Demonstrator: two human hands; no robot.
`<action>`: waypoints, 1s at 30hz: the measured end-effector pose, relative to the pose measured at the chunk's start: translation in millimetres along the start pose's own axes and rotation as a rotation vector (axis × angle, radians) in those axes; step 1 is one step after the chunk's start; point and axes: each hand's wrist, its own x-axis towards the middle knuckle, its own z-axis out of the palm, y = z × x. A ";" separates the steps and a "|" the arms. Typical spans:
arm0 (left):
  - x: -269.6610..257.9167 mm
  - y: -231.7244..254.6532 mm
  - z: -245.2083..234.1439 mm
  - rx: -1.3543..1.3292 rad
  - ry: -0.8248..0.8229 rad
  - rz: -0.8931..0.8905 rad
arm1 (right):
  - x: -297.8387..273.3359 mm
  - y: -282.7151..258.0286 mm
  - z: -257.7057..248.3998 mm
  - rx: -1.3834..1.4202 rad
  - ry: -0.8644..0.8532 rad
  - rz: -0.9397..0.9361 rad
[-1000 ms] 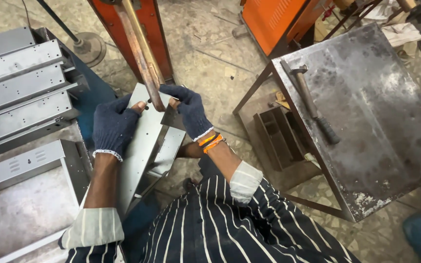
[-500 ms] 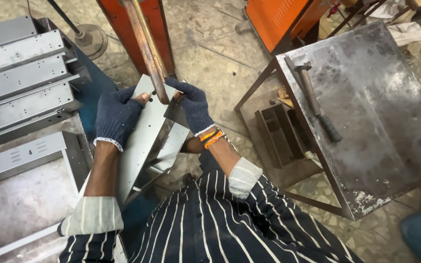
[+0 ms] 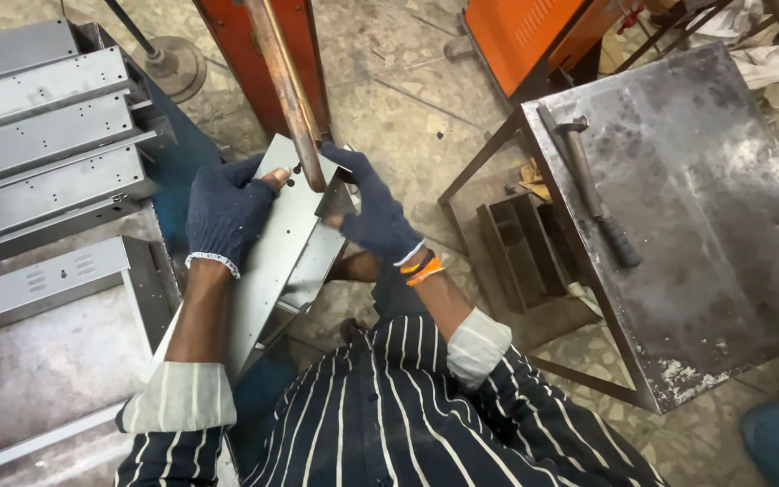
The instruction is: Using a spot welding machine to join metal plates and frames together.
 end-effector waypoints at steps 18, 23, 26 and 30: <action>-0.2 4.8 -3.3 0.062 0.009 -0.053 | -3.0 13.6 34.1 -0.180 0.296 0.054; -4.2 10.7 -4.8 0.107 0.004 -0.044 | -8.5 18.0 33.4 -0.176 0.291 0.045; -3.1 12.2 -4.2 0.092 0.013 -0.093 | -5.7 12.2 31.8 -0.211 0.272 0.101; -4.9 11.4 -3.4 0.090 0.020 -0.098 | -4.9 7.5 26.7 -0.128 0.209 0.125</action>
